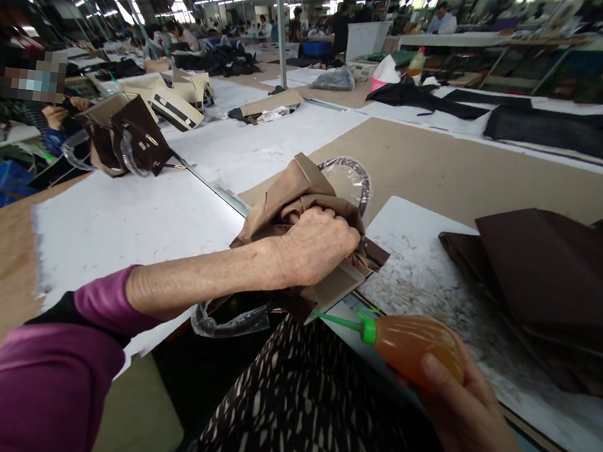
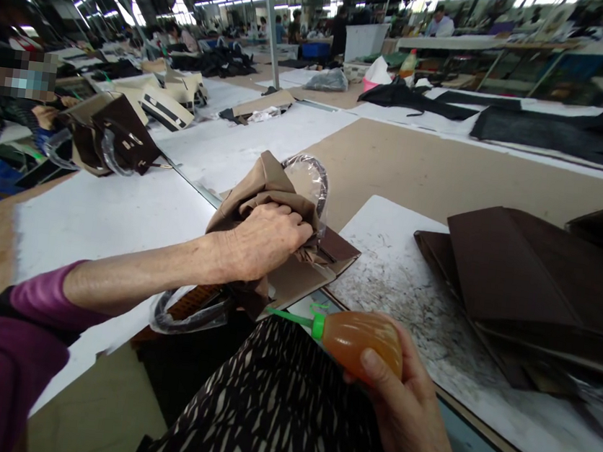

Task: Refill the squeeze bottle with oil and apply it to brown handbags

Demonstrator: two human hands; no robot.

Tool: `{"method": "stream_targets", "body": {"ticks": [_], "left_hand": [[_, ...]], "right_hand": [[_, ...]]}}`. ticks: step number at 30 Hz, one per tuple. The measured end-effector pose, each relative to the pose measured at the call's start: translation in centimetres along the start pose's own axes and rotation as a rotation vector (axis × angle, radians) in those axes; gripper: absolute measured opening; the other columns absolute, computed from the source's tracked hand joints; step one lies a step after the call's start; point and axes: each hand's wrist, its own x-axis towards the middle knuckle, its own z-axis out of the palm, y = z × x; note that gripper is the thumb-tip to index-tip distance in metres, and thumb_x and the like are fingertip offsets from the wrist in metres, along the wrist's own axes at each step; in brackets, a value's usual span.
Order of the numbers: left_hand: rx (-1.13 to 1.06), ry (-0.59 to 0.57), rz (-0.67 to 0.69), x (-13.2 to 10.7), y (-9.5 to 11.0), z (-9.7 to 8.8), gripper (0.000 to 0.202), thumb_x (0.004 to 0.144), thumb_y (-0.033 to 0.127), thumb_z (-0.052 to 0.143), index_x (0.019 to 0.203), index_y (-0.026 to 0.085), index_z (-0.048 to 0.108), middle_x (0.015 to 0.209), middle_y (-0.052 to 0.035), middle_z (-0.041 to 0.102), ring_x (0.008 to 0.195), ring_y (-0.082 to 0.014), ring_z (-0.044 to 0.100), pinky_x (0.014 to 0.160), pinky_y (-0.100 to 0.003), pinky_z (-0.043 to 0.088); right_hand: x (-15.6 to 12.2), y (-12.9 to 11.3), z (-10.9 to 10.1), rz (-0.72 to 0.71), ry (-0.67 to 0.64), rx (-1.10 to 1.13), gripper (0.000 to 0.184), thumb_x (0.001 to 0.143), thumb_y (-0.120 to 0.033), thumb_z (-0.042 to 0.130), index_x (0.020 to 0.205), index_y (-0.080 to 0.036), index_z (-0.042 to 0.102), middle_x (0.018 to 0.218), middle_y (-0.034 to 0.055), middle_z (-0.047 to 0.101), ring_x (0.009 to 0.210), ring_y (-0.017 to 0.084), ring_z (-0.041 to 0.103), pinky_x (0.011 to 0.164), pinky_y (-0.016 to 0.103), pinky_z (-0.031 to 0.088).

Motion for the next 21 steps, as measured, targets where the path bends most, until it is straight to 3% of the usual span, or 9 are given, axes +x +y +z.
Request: {"method": "stream_targets", "body": {"ticks": [8,15,21], "left_hand": [[0.019,0.035,0.004,0.0,-0.1,0.2,0.013,0.081,0.009,0.05,0.084,0.013,0.062,0.083,-0.0107,0.068,0.077,-0.0259,0.064,0.065,-0.036,0.046],[0.014,0.022,-0.005,0.3,0.0,0.0,0.014,0.078,0.007,0.052,0.086,0.012,0.062,0.084,-0.0107,0.068,0.078,-0.0265,0.065,0.066,-0.036,0.046],[0.023,0.054,-0.012,0.5,-0.3,0.4,0.009,0.078,0.01,0.054,0.082,0.013,0.062,0.081,-0.0099,0.068,0.075,-0.0246,0.065,0.063,-0.034,0.045]], "right_hand": [[0.2,0.4,0.4,0.012,-0.013,0.055,0.048,0.068,-0.04,0.078,0.11,-0.022,0.061,0.102,0.0075,0.065,0.077,0.02,0.06,0.056,0.023,0.054],[-0.5,0.3,0.8,0.058,0.021,0.016,0.064,0.062,-0.045,0.08,0.116,-0.02,0.057,0.107,0.0118,0.065,0.082,0.024,0.062,0.056,0.026,0.054],[-0.9,0.3,0.1,-0.076,0.038,-0.175,0.068,0.067,-0.046,0.075,0.125,-0.023,0.049,0.11,0.01,0.064,0.088,0.026,0.063,0.064,0.029,0.055]]}}
